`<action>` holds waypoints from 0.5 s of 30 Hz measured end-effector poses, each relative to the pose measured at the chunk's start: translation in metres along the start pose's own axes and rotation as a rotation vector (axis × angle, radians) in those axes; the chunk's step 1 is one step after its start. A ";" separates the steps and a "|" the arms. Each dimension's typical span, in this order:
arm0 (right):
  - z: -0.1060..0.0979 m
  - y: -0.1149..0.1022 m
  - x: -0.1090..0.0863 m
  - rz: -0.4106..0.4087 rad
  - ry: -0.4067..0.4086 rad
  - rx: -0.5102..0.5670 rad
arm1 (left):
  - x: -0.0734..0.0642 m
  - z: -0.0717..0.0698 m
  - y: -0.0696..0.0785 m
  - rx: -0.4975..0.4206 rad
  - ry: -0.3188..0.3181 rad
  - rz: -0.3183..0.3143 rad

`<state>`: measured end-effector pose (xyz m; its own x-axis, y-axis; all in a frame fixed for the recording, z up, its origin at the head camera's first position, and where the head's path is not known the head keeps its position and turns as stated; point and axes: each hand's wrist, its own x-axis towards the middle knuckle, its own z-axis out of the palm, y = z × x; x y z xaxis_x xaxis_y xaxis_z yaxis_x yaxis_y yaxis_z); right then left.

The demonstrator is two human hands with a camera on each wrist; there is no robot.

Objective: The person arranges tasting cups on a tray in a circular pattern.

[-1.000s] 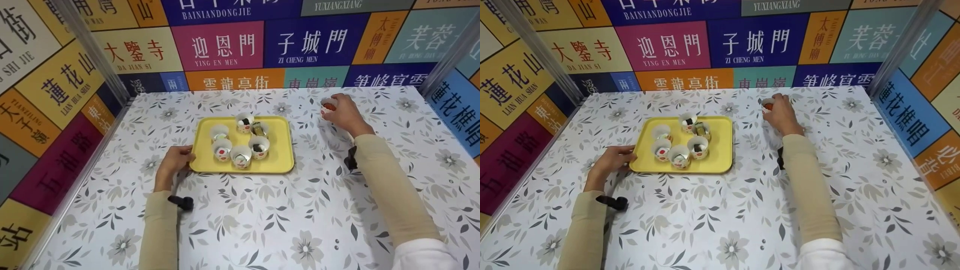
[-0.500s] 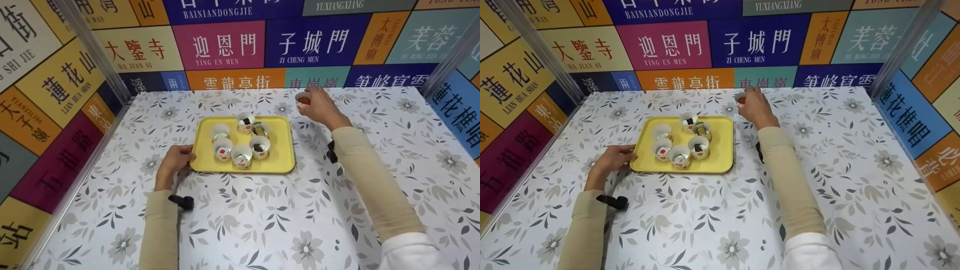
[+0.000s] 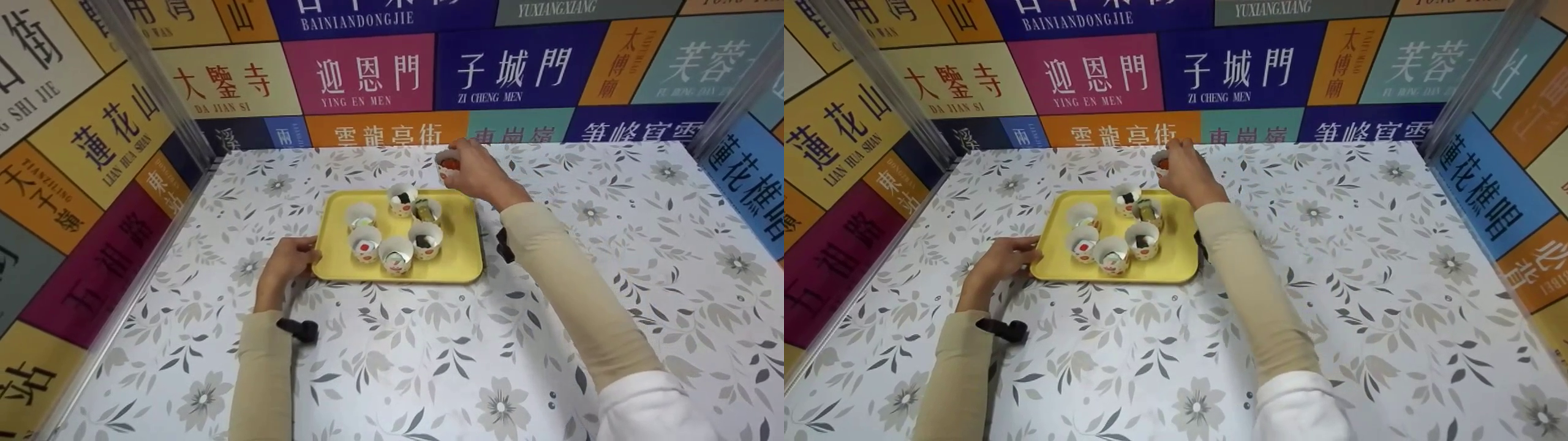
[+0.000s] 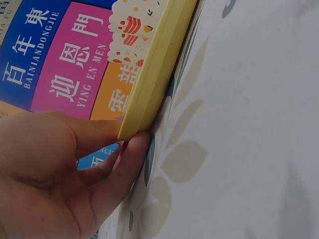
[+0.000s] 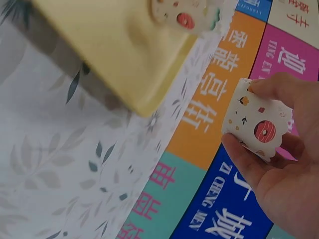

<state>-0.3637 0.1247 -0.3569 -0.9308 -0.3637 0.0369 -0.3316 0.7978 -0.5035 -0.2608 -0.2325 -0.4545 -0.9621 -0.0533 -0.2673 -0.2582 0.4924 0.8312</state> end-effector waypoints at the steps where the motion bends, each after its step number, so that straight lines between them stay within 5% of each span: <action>1: 0.003 -0.003 0.002 -0.014 0.007 0.009 | 0.000 0.000 0.000 -0.003 0.001 -0.003; 15: 0.037 -0.043 0.015 -0.081 -0.001 0.055 | 0.002 0.001 0.000 0.003 0.010 -0.016</action>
<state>-0.3577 0.0671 -0.3671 -0.9012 -0.4263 0.0789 -0.3969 0.7381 -0.5457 -0.2625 -0.2320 -0.4553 -0.9588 -0.0696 -0.2753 -0.2729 0.4938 0.8257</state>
